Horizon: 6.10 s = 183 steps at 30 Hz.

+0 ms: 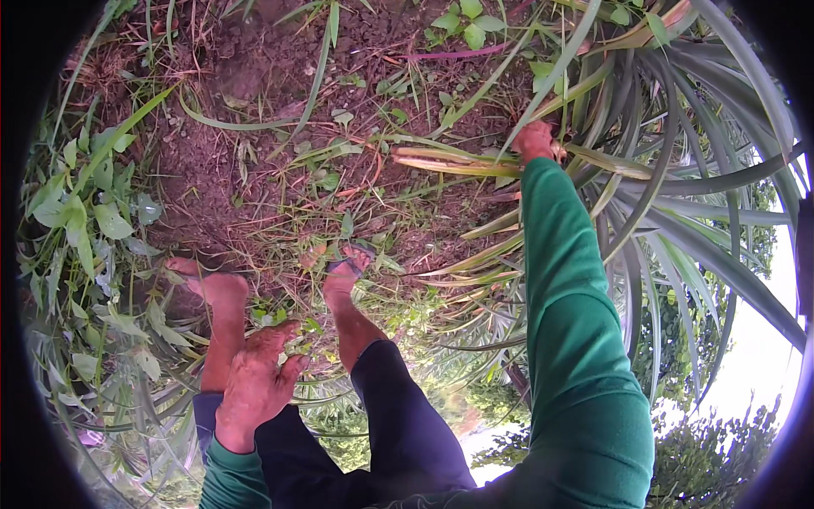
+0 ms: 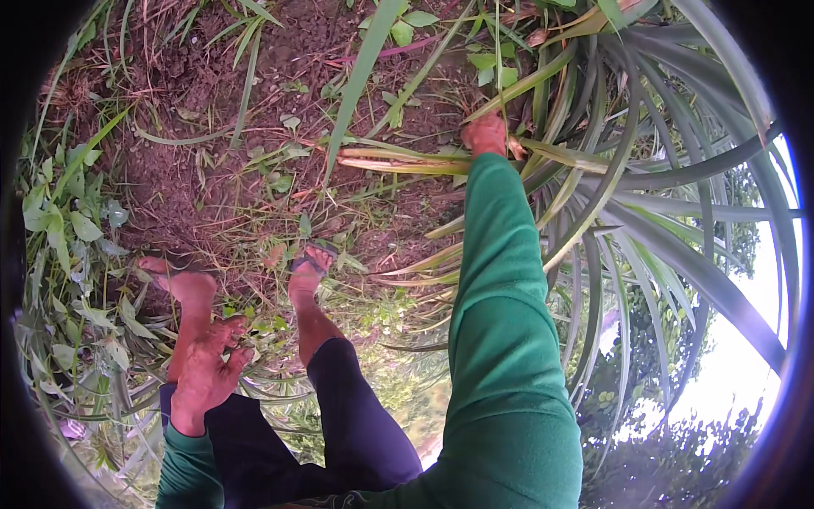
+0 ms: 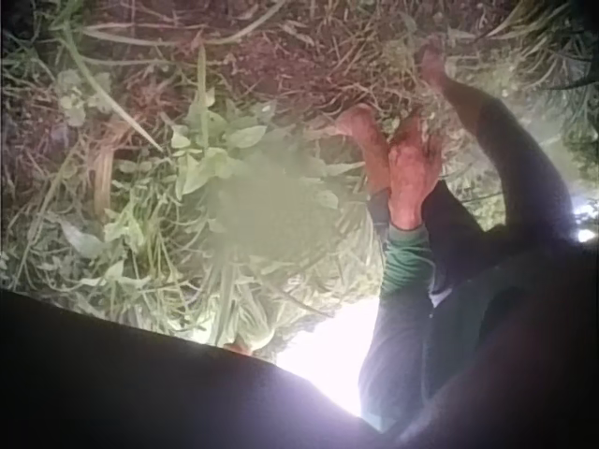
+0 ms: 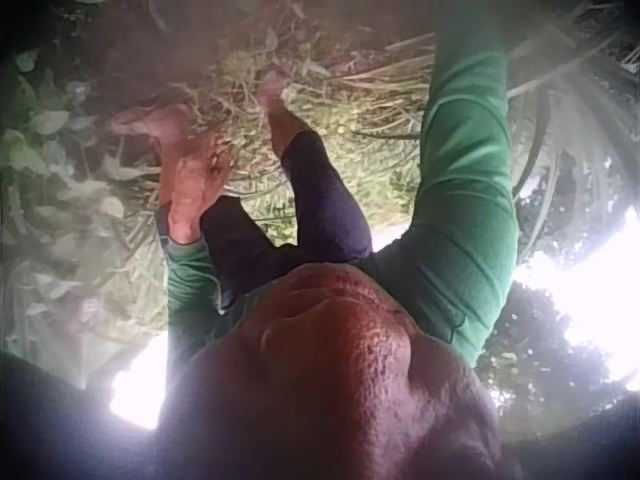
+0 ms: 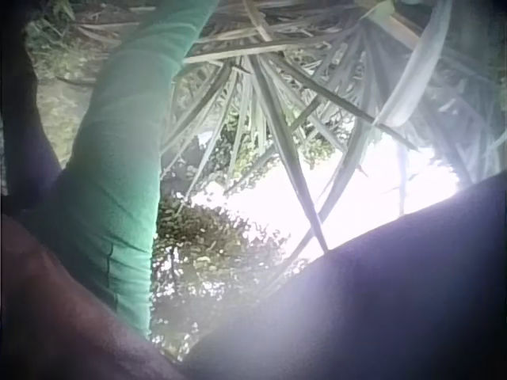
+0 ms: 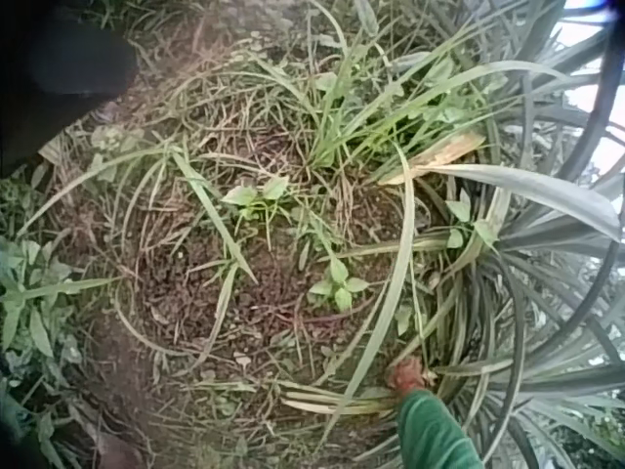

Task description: The person pulls weeds and small plants from the soil around pineapple plants by hand, clearing the ground in an outdoor field.

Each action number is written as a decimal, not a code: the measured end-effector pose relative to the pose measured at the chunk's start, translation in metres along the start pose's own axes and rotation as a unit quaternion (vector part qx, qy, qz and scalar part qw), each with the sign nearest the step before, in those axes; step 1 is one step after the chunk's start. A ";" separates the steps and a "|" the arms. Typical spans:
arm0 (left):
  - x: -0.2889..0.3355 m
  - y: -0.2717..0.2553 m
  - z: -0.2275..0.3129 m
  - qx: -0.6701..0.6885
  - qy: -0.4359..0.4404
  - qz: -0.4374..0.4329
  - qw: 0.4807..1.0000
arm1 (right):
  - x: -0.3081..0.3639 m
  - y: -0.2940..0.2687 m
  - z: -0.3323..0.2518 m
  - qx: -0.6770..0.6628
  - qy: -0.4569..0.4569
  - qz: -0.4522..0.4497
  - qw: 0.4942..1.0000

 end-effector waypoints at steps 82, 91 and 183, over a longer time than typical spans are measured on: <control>0.007 0.004 0.009 -0.028 0.044 0.054 0.997 | 0.055 -0.222 -0.175 -0.249 -0.230 0.362 0.868; 0.013 -0.002 -0.004 0.011 0.026 0.064 0.998 | 0.090 -0.237 -0.226 -0.392 -0.226 0.146 0.879; -0.073 -0.130 -0.230 -0.077 -0.415 0.219 0.880 | 0.458 -0.065 -0.310 -0.571 -0.260 -0.183 0.757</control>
Point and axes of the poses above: each hand's wrist, its own x-axis away from the middle knuckle, its own y-axis out of the palm, z = x × y, the point moved 7 cm from there along -x, towards the middle knuckle, and after that the axes turned 4 degrees about -y, right-handed, at the moved point
